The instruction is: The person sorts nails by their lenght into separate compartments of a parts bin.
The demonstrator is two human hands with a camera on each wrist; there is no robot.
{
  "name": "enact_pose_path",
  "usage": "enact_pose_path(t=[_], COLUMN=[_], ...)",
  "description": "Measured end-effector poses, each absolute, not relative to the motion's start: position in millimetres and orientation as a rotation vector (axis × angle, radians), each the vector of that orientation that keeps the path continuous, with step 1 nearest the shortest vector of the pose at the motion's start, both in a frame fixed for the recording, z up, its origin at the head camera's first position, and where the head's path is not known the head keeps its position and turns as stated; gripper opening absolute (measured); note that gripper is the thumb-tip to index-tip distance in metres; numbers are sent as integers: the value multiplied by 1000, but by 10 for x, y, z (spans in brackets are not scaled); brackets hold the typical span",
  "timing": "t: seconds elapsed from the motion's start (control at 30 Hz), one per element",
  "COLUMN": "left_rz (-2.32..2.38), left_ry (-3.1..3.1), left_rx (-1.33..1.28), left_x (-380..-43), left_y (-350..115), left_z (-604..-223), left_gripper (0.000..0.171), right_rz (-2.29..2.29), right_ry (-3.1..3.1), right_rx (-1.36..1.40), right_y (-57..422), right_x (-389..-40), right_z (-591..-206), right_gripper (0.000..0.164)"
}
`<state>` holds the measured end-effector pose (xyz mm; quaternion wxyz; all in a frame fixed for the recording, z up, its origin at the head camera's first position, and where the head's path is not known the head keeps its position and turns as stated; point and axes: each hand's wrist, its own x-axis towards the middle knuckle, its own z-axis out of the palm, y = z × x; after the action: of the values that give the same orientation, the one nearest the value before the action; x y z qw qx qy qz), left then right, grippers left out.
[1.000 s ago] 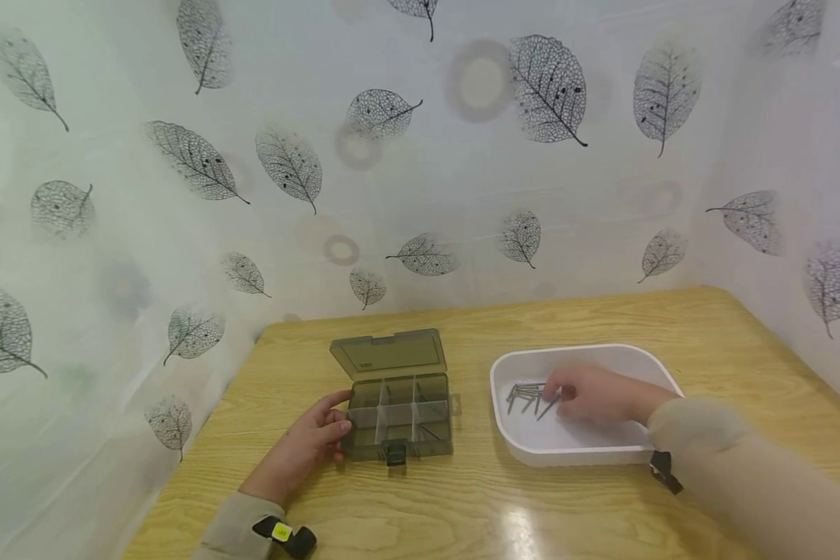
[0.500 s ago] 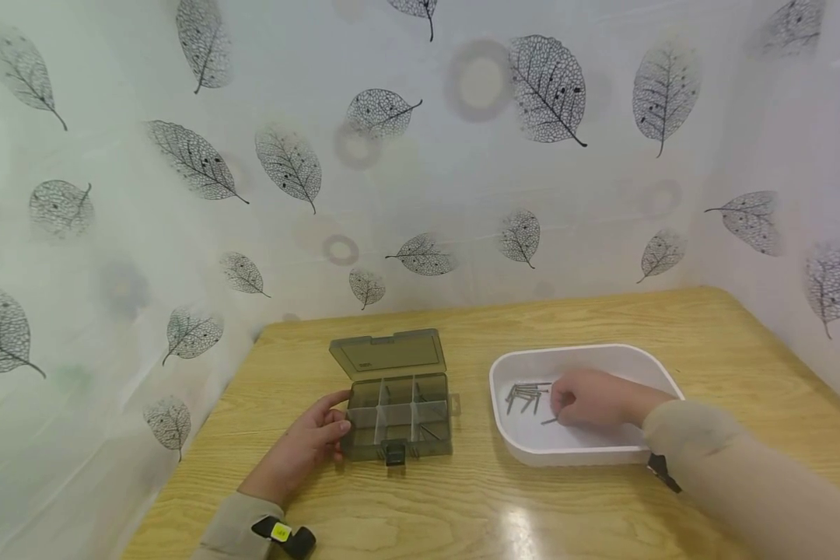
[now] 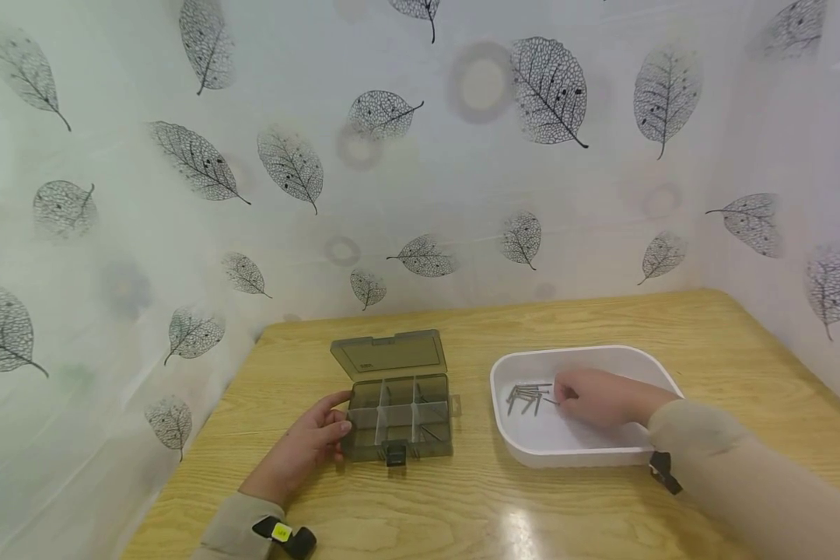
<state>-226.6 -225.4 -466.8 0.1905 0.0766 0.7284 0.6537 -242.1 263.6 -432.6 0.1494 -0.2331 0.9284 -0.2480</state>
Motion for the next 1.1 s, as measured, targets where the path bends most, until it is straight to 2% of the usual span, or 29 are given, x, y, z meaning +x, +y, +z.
enact_pose_path(t=[0.57,0.73,1.1], left_rz=[1847,1850,1858], left_ry=[2043,2042,2030], left_rx=[220,216,215], left_x=[-2269,-2262,-2260], left_y=[-2261,-2258,-2256], left_z=[-4683,-4684,-4678], left_gripper=[63,62,63], right_rz=[-866,-911,-997], right_ry=[2623,2611,2582], right_rx=[-804,-877,-856], right_y=[2449,2347,2094], right_x=[-2381,-2328,-2248], right_z=[-4249,-4140,-3869], right_gripper=[17,17,21])
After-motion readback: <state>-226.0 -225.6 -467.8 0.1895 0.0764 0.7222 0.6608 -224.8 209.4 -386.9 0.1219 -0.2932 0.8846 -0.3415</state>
